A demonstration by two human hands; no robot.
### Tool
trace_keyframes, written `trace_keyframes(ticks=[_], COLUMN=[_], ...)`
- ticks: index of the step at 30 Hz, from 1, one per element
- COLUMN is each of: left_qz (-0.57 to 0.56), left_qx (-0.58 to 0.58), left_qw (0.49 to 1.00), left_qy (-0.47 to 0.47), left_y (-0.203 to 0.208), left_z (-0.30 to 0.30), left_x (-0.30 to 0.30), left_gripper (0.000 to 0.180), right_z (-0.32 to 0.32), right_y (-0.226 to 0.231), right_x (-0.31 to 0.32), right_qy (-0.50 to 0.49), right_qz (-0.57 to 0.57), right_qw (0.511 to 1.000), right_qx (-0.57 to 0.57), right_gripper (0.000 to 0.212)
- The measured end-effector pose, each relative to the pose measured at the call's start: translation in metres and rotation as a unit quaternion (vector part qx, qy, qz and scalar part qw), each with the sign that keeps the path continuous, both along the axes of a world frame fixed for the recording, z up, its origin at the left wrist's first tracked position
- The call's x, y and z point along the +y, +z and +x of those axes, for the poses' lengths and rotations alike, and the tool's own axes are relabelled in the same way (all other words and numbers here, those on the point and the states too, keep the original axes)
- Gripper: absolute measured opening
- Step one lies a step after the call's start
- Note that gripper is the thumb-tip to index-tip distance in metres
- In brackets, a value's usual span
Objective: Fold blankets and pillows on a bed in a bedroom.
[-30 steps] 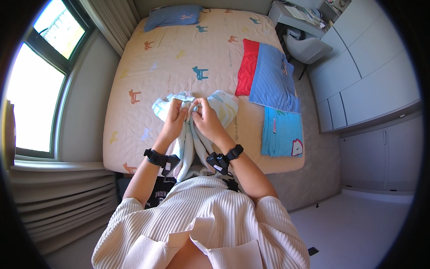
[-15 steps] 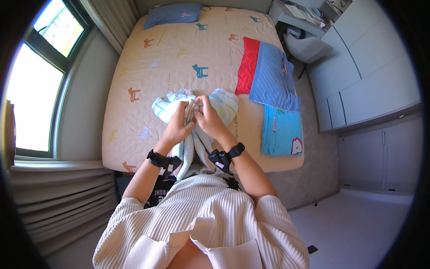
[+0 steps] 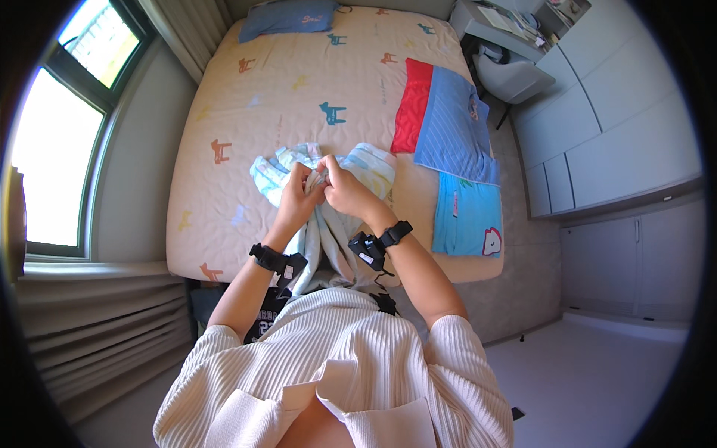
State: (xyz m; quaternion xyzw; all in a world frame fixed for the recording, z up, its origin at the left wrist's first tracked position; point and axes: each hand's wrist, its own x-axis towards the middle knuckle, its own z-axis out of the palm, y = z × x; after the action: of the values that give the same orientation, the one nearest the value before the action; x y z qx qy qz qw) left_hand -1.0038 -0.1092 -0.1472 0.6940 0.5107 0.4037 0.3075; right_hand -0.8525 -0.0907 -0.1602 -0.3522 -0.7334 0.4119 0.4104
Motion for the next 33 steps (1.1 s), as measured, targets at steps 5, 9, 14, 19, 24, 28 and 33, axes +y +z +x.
trace_keyframes(ticks=[5,9,14,19,24,28,33], left_qz=[-0.005,0.056,0.002,-0.041,0.025,-0.014,0.050], left_qx=[-0.049,-0.040,-0.044,-0.026,0.040,-0.045,0.003], left_qw=[0.999,0.998,0.999,0.999,0.998,0.998,0.995], left_qy=[-0.005,0.010,-0.011,-0.019,-0.028,-0.045,0.085], left_y=[0.002,-0.009,-0.007,-0.001,0.007,0.002,-0.018], left_z=[-0.003,-0.007,0.000,-0.005,-0.007,-0.013,-0.031], left_x=[-0.001,-0.005,-0.012,-0.011,-0.016,-0.015,-0.033], left_gripper=[0.018,0.016,0.017,0.017,0.019,0.025,0.035], right_z=[-0.007,0.005,0.000,-0.012,-0.020,-0.019,-0.038], right_y=[-0.009,0.006,0.012,0.012,-0.009,-0.027,-0.007], right_x=[-0.005,-0.021,-0.014,-0.008,-0.004,0.012,0.012], right_qy=[0.016,-0.072,0.027,0.011,-0.007,-0.010,-0.045], right_qz=[-0.134,-0.221,-0.395,-0.424,-0.423,-0.358,-0.345], right_qw=[0.977,0.969,0.918,0.905,0.902,0.921,0.919], right_qx=[0.164,0.080,-0.032,-0.022,0.084,0.155,0.186], right_gripper=[0.013,0.024,0.077,0.071,0.057,0.049,0.039])
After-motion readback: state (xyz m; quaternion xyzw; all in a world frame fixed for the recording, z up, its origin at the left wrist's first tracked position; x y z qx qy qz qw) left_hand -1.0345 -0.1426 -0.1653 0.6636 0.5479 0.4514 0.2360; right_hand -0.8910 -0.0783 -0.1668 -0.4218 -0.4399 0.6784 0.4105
